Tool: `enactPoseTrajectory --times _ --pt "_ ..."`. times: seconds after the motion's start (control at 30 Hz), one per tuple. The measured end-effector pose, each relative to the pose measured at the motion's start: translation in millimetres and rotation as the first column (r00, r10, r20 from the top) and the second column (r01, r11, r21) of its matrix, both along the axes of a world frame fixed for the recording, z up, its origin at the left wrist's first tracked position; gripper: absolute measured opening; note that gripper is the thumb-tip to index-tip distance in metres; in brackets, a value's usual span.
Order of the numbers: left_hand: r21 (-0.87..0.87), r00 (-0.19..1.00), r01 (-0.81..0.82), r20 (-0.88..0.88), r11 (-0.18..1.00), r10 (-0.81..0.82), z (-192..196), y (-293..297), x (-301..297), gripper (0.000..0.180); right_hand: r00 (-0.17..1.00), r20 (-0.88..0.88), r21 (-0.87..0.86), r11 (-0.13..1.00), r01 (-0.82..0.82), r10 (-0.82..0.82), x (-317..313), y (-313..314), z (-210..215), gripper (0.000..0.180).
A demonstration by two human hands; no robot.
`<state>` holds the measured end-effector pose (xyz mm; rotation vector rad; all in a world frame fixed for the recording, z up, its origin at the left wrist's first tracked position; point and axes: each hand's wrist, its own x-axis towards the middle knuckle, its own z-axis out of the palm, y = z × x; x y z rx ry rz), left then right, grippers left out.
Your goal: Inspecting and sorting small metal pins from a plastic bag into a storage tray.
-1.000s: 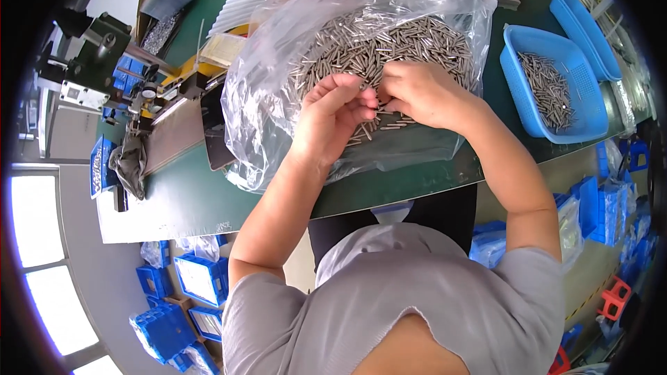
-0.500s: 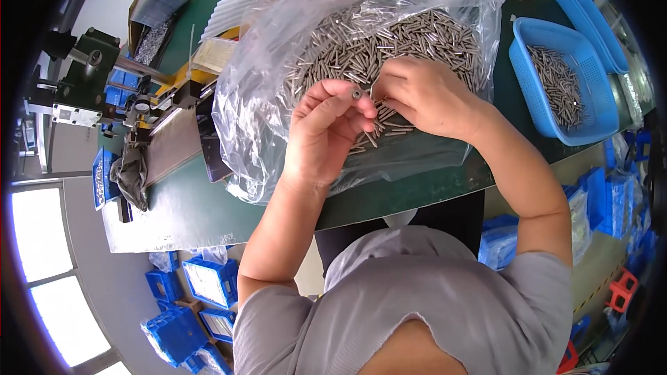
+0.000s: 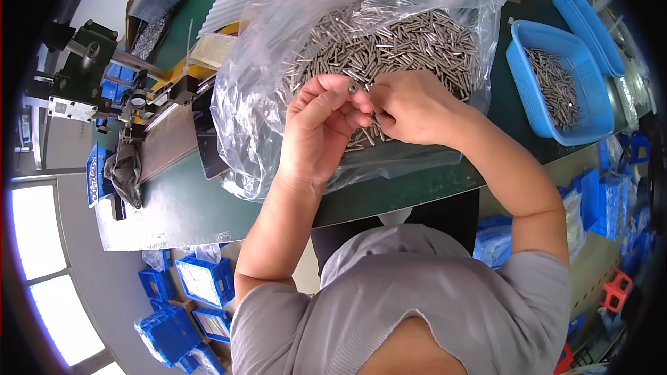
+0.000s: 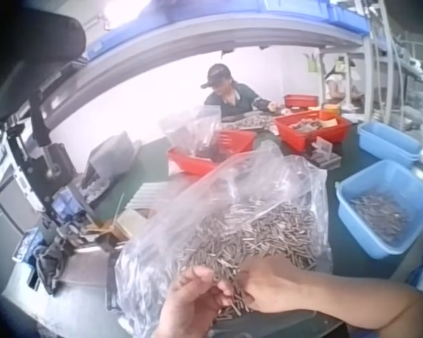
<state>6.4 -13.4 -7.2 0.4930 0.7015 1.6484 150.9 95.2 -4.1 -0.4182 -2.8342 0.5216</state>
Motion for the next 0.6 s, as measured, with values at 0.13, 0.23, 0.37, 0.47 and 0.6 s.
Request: enactPoseTrajectory --times 0.13,0.23,0.37,0.47,0.6 --pt "-0.007 1.000 0.011 0.005 1.000 -0.011 -0.1 0.9 1.5 0.009 0.993 -0.113 0.062 0.998 -0.027 0.034 3.8 1.9 -3.3 0.009" --pt "-0.019 0.999 0.022 0.031 1.000 -0.022 0.9 0.5 2.8 0.008 0.991 -0.107 0.096 0.993 -0.071 0.081 5.7 -1.3 -0.1 0.009" --pt "-0.029 0.999 0.040 0.016 0.999 -0.040 -1.3 -0.9 2.4 0.008 0.989 -0.130 0.011 0.997 -0.074 0.075 5.5 0.6 -2.2 0.009" --pt "-0.044 0.997 0.069 0.032 0.997 -0.068 -2.1 -0.7 4.3 0.009 0.961 -0.278 -0.105 0.994 -0.041 0.010 10.0 14.3 3.8 0.013" --pt "-0.067 0.996 0.088 0.012 0.994 -0.087 -3.4 0.0 8.1 0.009 0.873 -0.370 -0.707 0.706 -0.043 -0.318 11.7 14.8 9.4 0.010"
